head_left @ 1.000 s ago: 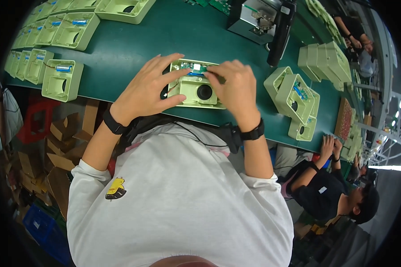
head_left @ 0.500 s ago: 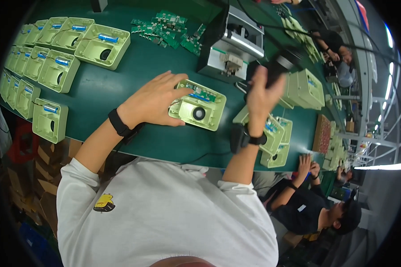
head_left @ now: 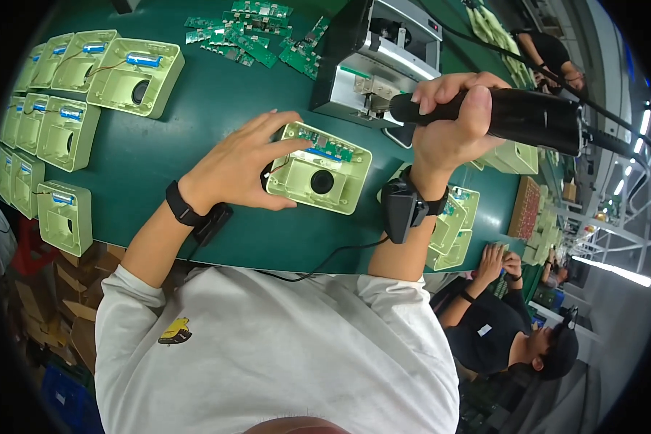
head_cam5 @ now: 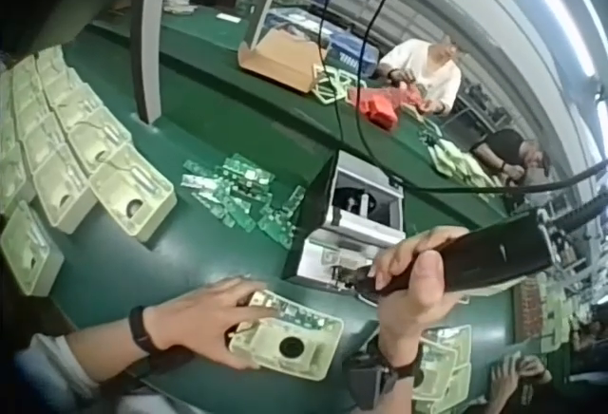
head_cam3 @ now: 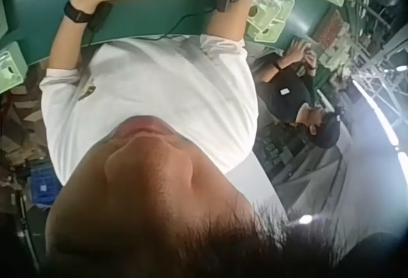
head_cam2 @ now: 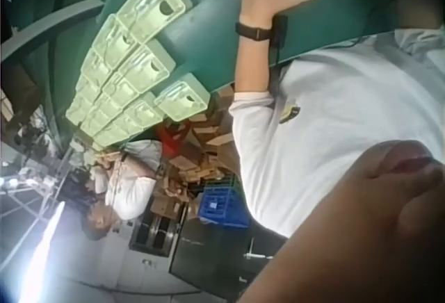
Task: Assembling electronic components into plastic housings using an electric screwdriver.
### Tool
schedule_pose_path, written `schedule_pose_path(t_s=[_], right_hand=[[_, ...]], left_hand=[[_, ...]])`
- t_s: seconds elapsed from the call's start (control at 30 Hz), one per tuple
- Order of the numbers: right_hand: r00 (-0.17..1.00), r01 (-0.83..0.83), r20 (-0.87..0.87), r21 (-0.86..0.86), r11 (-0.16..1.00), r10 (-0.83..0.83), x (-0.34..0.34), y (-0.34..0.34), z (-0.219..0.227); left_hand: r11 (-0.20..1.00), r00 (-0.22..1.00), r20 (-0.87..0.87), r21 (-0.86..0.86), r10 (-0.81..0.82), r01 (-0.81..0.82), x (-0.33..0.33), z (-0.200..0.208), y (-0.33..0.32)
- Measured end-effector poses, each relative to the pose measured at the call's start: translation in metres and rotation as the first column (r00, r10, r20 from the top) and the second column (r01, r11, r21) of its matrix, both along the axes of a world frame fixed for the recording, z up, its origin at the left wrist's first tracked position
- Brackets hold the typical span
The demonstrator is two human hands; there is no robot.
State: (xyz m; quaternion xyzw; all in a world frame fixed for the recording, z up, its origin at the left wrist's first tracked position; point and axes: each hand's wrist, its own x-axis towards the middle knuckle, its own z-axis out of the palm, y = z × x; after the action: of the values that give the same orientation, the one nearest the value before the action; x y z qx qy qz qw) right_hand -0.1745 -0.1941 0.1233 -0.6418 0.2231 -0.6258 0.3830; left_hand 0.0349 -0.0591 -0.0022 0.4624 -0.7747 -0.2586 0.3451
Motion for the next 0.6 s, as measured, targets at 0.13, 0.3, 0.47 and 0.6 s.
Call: schedule_pose_path(t_s=[0.13, 0.3, 0.47, 0.6], right_hand=[[0.998, -0.069, 0.016, 0.052, 0.996, 0.068, -0.002, 0.020, -0.005], [0.979, -0.199, 0.067, 0.086, 0.976, 0.194, 0.021, 0.053, -0.025], [0.975, -0.220, 0.036, 0.089, 0.971, 0.218, 0.033, 0.055, -0.043], [0.972, -0.235, 0.014, 0.066, 0.970, 0.234, 0.038, 0.052, -0.054]], left_hand=[[1.000, 1.000, -0.009, -0.003, -0.009, 0.009, 0.001, -0.003, 0.001], [0.996, 0.997, -0.072, 0.089, 0.006, 0.001, 0.000, -0.001, -0.001], [0.996, 0.983, -0.177, 0.090, 0.040, -0.024, -0.002, -0.001, 0.001], [0.993, 0.986, -0.157, 0.117, 0.052, -0.034, -0.001, -0.002, 0.003]])
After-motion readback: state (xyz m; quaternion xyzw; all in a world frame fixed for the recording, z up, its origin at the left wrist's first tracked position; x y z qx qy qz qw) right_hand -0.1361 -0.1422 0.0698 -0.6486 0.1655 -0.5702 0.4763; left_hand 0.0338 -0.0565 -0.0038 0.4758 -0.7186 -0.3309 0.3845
